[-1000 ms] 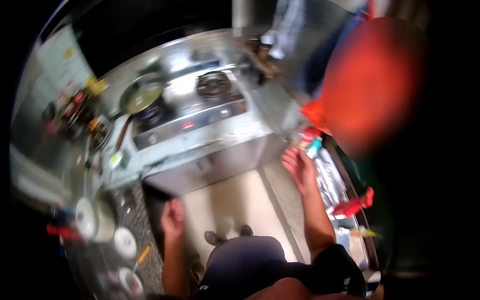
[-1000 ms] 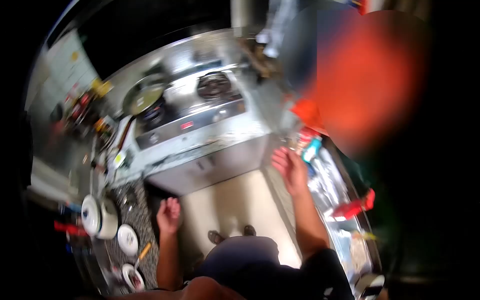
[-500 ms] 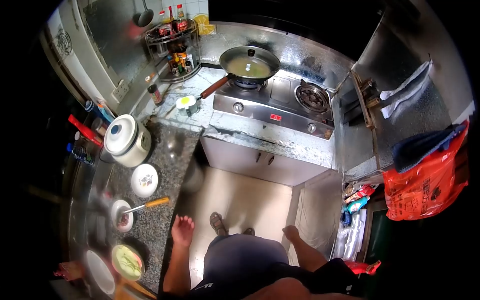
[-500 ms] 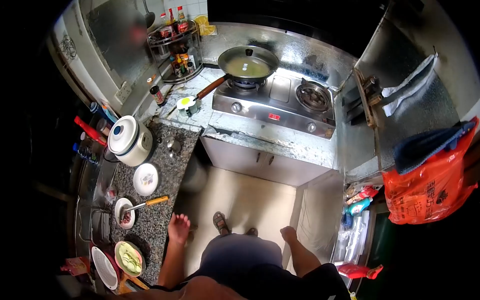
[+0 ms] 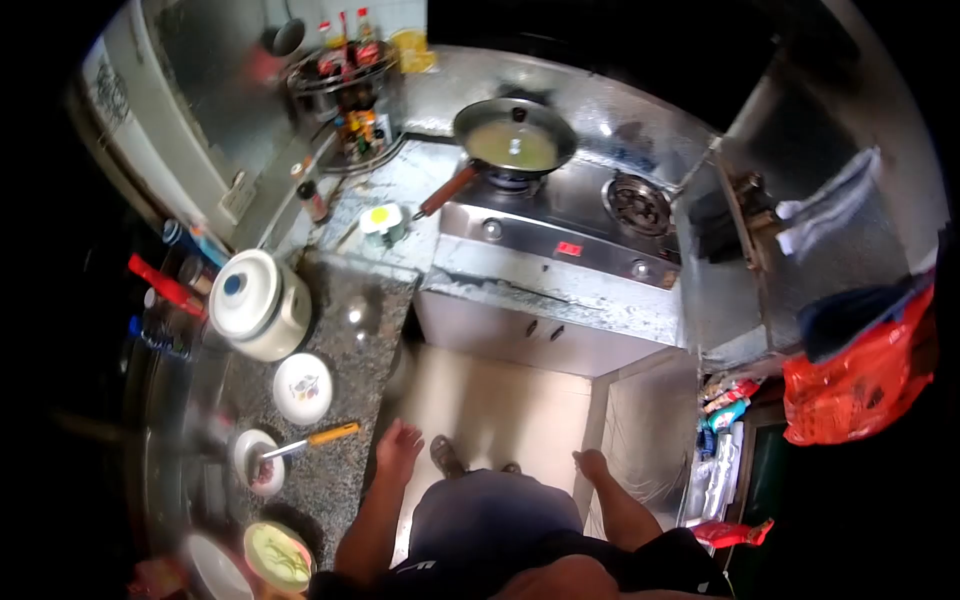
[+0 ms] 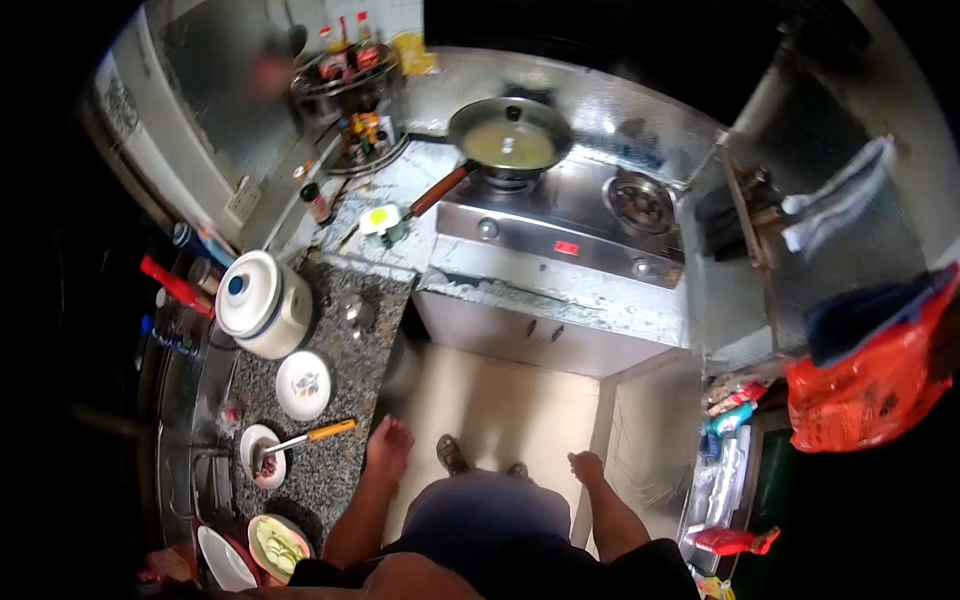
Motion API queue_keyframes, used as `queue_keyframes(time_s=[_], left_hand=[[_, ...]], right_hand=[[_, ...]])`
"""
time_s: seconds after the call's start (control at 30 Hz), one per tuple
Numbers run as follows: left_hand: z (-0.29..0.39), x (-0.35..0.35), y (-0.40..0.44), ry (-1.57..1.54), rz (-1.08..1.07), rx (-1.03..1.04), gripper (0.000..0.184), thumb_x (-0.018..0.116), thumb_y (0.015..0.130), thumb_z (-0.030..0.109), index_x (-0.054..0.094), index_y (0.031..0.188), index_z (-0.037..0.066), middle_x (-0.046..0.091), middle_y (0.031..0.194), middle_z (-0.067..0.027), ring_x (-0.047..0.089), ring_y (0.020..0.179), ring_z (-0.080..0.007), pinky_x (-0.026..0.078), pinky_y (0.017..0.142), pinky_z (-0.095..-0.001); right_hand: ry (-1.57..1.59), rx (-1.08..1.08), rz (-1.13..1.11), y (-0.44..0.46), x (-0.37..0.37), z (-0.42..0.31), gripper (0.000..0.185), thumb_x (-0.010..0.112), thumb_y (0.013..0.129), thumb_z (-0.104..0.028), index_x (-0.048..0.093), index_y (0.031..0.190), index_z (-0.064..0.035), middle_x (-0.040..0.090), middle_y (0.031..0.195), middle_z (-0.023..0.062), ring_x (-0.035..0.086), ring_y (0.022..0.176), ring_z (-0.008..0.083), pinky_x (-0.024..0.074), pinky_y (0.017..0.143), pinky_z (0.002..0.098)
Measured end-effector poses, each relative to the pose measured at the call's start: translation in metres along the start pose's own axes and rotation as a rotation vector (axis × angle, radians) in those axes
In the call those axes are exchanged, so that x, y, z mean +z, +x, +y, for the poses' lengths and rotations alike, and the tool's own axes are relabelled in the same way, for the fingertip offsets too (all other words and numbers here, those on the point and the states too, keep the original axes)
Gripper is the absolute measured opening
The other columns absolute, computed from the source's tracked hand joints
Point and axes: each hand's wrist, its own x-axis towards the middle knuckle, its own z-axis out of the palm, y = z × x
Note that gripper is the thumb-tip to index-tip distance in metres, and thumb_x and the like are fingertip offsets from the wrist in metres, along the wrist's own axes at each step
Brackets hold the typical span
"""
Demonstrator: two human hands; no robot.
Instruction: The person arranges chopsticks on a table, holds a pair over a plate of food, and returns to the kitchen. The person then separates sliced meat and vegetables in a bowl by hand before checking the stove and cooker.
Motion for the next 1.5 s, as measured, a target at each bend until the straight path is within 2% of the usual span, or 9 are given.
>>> queue_keyframes(time_s=[0.37,0.5,0.7,0.77,0.8,0.93,1.13,1.23,1.5], left_hand=[[0.048,0.013,0.057,0.19,0.168,0.083,0.01,0.052,0.08,0.02,0.051,0.077,0.01,0.055,0.072,-0.0041,0.053,0.067,-0.0186,0.044,0.062,-0.0327],[0.041,0.013,0.084,0.22,0.236,0.098,0.012,0.053,0.079,0.021,0.051,0.075,0.009,0.055,0.072,-0.0051,0.054,0.066,-0.0187,0.045,0.061,-0.0329],[0.005,-0.008,0.101,0.613,0.437,0.321,0.014,0.053,0.08,0.017,0.051,0.073,0.005,0.05,0.06,-0.0032,0.049,0.053,-0.0114,0.039,0.043,-0.0241],[-0.013,-0.059,0.123,0.753,0.527,0.348,0.018,0.056,0.077,0.02,0.055,0.074,0.002,0.053,0.059,-0.0049,0.049,0.052,-0.0123,0.041,0.046,-0.0265],[-0.029,-0.093,0.138,0.945,0.675,0.426,0.021,0.059,0.073,0.021,0.058,0.075,0.0,0.057,0.064,-0.0069,0.052,0.053,-0.016,0.044,0.05,-0.0301],[-0.064,-0.101,0.12,1.174,0.818,0.443,0.024,0.06,0.072,0.022,0.059,0.077,-0.001,0.058,0.066,-0.0076,0.054,0.056,-0.0192,0.045,0.055,-0.0324],[-0.088,-0.036,0.082,1.022,0.849,0.416,0.018,0.058,0.073,0.02,0.058,0.074,0.002,0.056,0.061,-0.006,0.053,0.052,-0.0134,0.041,0.046,-0.0279],[-0.088,-0.081,0.097,0.831,0.775,0.353,0.014,0.057,0.074,0.017,0.057,0.073,0.003,0.054,0.058,-0.0039,0.051,0.051,-0.0106,0.039,0.044,-0.0254],[-0.079,-0.03,0.113,1.026,0.814,0.454,0.023,0.053,0.074,0.025,0.059,0.079,0.004,0.06,0.064,-0.0096,0.057,0.057,-0.0178,0.045,0.055,-0.0321]], right_hand=[[0.576,0.449,-0.063,-0.001,0.02,0.033,0.019,0.052,0.075,-0.019,0.05,0.068,-0.0014,0.051,0.056,0.0063,0.046,0.043,0.0143,0.0358,0.038,0.0262],[0.428,0.342,-0.159,0.058,0.041,0.079,0.017,0.054,0.076,-0.018,0.05,0.07,-0.0027,0.05,0.058,0.0069,0.047,0.044,0.0157,0.0372,0.038,0.0282],[-0.101,-0.474,-0.031,0.165,0.019,0.087,0.018,0.049,0.076,-0.012,0.052,0.064,-0.0005,0.053,0.058,0.0084,0.051,0.046,0.0172,0.0407,0.042,0.0292],[0.202,0.017,-0.199,0.176,-0.038,0.014,0.02,0.048,0.076,-0.015,0.053,0.064,-0.0008,0.053,0.056,0.0078,0.052,0.046,0.0168,0.0412,0.044,0.0289],[-0.173,-0.399,-0.145,0.193,-0.053,0.017,0.025,0.051,0.075,-0.022,0.053,0.064,-0.0007,0.054,0.057,0.0085,0.052,0.046,0.0172,0.0414,0.045,0.0286],[0.23,0.029,-0.194,0.204,-0.117,-0.037,0.028,0.053,0.074,-0.027,0.056,0.065,-0.0009,0.056,0.057,0.0094,0.054,0.05,0.0179,0.0427,0.05,0.0305],[-0.037,-0.272,-0.257,0.266,-0.096,0.038,0.028,0.055,0.073,-0.026,0.057,0.064,0.0004,0.057,0.059,0.0096,0.054,0.05,0.017,0.0429,0.047,0.0284],[0.223,0.132,-0.312,0.243,-0.115,0.004,0.024,0.057,0.073,-0.022,0.057,0.067,0.0012,0.057,0.059,0.009,0.054,0.05,0.0166,0.0432,0.046,0.0281],[0.105,-0.009,-0.34,0.265,-0.105,-0.023,0.019,0.058,0.074,-0.021,0.057,0.069,-0.0031,0.056,0.059,0.0066,0.051,0.048,0.0139,0.0395,0.041,0.0266]])
